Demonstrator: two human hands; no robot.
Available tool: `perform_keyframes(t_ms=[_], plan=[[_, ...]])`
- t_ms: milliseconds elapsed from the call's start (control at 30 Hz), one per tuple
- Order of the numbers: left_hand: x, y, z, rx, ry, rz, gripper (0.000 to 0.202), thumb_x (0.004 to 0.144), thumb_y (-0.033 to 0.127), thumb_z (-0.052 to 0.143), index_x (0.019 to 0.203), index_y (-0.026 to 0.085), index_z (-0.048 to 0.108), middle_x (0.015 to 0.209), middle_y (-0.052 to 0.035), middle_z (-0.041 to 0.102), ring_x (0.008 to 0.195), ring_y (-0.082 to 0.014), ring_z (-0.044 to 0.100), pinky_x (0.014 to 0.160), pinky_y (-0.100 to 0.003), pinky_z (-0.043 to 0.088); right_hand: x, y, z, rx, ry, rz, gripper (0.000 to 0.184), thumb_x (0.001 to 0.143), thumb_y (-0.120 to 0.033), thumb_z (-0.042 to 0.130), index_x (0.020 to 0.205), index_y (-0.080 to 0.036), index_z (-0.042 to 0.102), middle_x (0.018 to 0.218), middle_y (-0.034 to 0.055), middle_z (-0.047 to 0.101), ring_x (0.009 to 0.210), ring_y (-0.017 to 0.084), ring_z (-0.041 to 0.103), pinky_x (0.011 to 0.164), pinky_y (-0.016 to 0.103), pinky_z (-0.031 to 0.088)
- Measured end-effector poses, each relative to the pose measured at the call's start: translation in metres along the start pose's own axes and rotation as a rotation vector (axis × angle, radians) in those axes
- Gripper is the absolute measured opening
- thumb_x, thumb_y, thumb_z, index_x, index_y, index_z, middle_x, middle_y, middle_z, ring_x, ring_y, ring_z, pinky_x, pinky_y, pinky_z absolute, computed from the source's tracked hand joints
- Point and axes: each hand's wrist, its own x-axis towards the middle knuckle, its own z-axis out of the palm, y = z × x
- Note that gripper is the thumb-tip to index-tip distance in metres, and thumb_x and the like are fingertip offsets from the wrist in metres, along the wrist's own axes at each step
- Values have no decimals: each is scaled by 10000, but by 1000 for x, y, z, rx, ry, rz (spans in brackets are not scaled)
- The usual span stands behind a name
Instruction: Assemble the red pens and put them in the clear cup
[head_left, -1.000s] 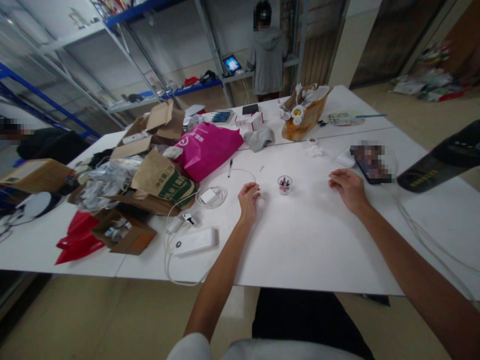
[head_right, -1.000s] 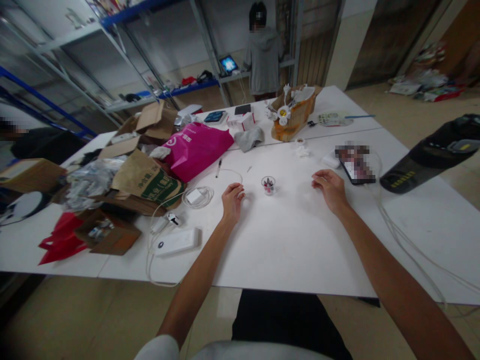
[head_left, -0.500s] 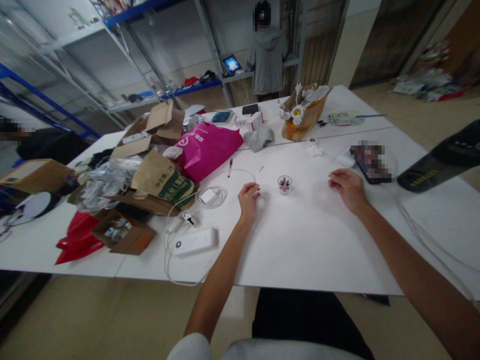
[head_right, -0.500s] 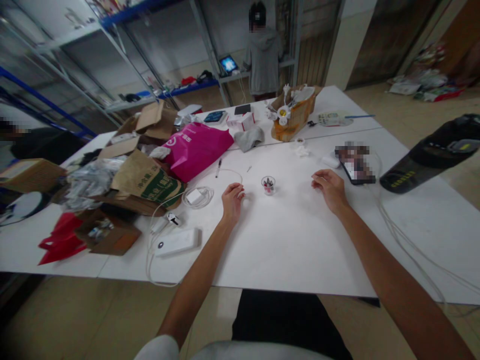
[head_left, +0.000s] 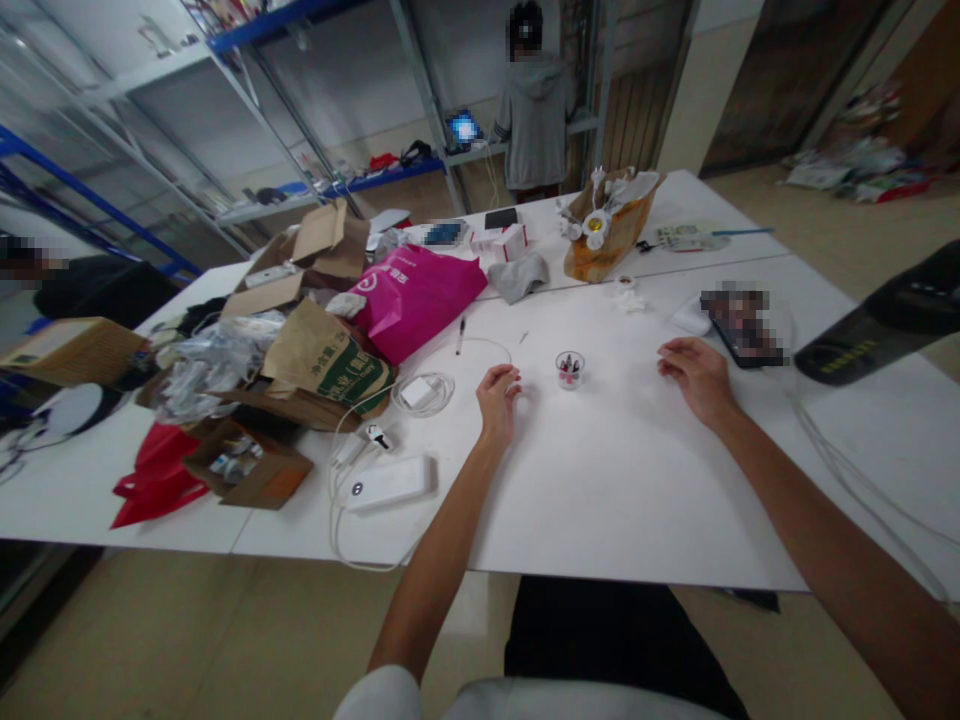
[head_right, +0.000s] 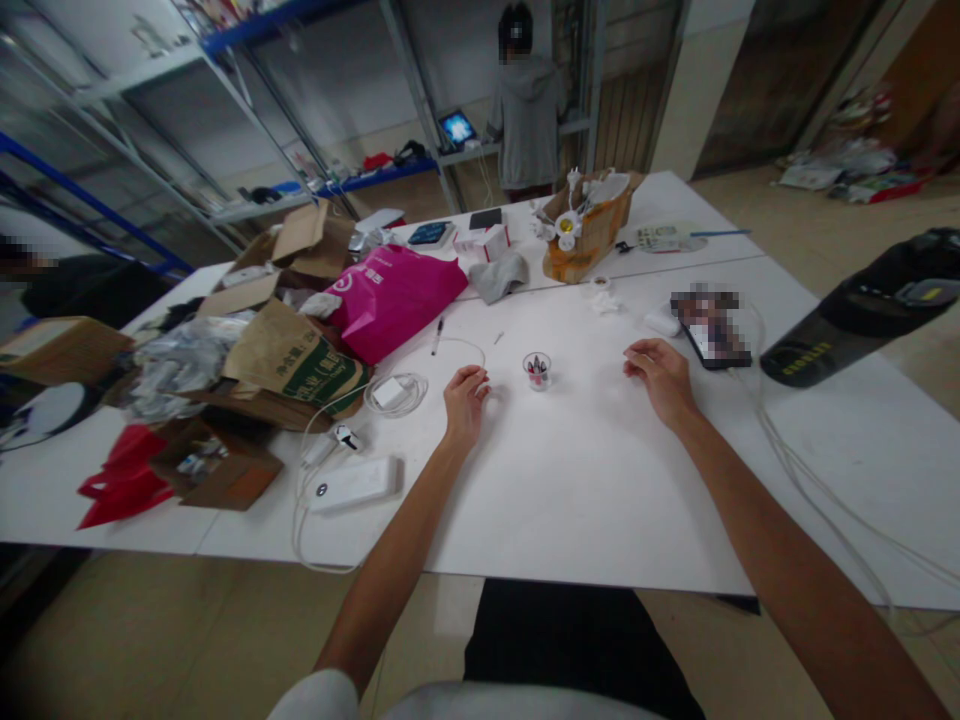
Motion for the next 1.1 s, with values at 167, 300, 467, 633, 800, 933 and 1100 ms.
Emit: perform_keyframes(t_ms=[167, 300, 467, 633, 800, 933, 1100], plan=[[-1, 1, 0, 2, 3, -3, 227, 742, 250, 898, 921, 216, 763, 942, -33, 708, 908, -161, 674, 768, -263, 497, -1, 0, 0, -17, 0, -9, 364, 681, -411, 1015, 865, -296, 723, 850, 6, 730, 689, 182, 661, 615, 368, 605], [-1, 1, 1, 2, 1, -3, 235, 741, 260, 905, 920, 214, 759, 947, -33, 702, 907, -159, 673, 767, -264, 494, -1, -1, 1, -21, -1, -3, 381, 662, -432, 1016, 870, -298, 726, 840, -6, 733, 696, 175, 662, 607, 344, 603], [-1, 2, 2, -4, 2, -8, 243, 729, 269, 917, 905, 211, 761, 936, -31, 691, 891, -152, 663, 743, -250, 492, -1, -2, 1, -15, 4, 3, 405, 639, -460, 1040, 849, -299, 733, 821, -6, 727, 692, 173, 659, 591, 336, 604], [0, 2, 1, -4, -4, -5, 254, 732, 274, 918, 917, 207, 758, 944, -29, 688, 895, -150, 663, 752, -256, 491, -2, -2, 1, -5, 3, -3, 394, 652, -456, 1039, 861, -294, 747, 832, 1, 725, 691, 171, 661, 598, 339, 603], [0, 2, 0, 1, -10, -5, 257, 744, 285, 921, 923, 214, 750, 938, -23, 687, 892, -150, 667, 760, -264, 487, -1, -2, 1, -3, -2, -10, 371, 663, -427, 1023, 868, -291, 745, 851, 5, 733, 680, 173, 658, 603, 354, 600], [-1, 3, 1, -2, -12, -6, 254, 752, 284, 924, 922, 216, 748, 934, -23, 687, 892, -149, 667, 765, -266, 488, -1, -1, 1, 7, 2, 0, 329, 674, -397, 1011, 859, -289, 762, 842, 0, 729, 692, 165, 662, 619, 339, 596], [-2, 3, 1, -9, -8, -7, 251, 738, 277, 918, 916, 213, 754, 937, -29, 686, 899, -153, 664, 756, -262, 486, -1, -1, 1, 6, 2, -6, 345, 668, -412, 1023, 859, -290, 763, 843, -5, 731, 695, 160, 655, 614, 329, 582]])
